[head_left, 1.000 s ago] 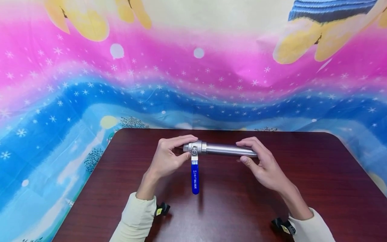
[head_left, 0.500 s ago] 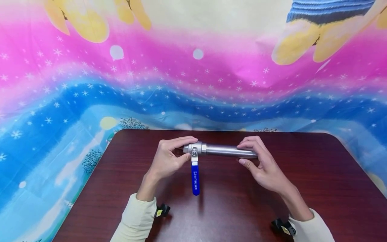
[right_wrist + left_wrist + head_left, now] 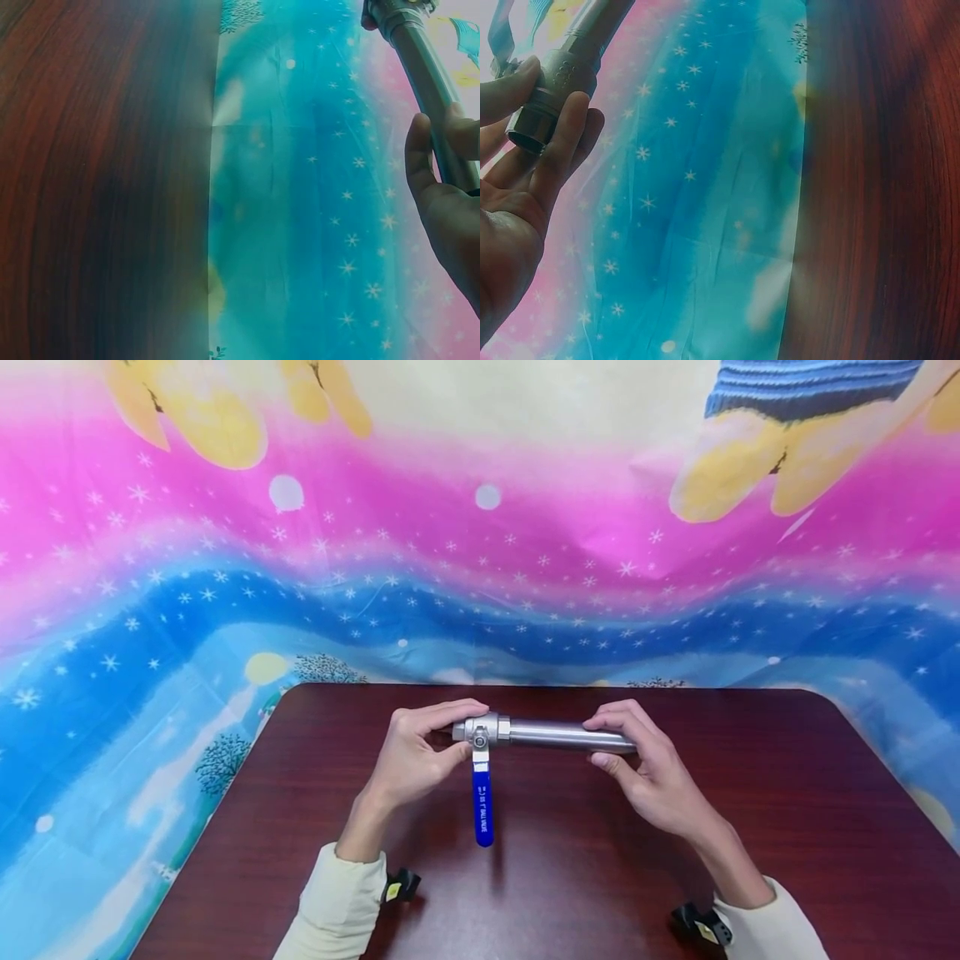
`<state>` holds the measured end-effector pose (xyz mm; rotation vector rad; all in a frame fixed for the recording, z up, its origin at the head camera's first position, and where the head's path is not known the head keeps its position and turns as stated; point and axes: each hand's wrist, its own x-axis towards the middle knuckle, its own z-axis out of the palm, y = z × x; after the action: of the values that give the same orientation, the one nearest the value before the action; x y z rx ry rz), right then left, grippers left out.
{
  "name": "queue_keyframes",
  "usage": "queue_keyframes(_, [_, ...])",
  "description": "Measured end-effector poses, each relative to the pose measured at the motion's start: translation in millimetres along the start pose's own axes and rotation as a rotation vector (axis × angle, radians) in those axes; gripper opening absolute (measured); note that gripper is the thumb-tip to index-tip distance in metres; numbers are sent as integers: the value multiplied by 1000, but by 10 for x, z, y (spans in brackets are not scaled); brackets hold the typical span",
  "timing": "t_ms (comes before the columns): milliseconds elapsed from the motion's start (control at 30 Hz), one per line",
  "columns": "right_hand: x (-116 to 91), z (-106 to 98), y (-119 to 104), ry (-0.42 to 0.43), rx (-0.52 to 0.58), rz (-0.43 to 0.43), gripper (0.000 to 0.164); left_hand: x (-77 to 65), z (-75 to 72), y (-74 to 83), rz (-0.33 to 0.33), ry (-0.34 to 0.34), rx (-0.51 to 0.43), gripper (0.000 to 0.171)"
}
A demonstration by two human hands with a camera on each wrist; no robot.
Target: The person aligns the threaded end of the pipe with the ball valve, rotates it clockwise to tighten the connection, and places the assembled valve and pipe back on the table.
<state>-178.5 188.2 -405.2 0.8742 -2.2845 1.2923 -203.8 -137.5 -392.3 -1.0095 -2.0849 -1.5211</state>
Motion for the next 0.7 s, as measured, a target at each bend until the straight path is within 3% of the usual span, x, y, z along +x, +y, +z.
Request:
queue_keyframes(367, [6,27,-21,45,18,-53,55,-5,4,2,-3,0,8,49])
queue_keyframes(700, [-3,26,-11,16,40,-26,51,-6,3,9,-9,8,11,49])
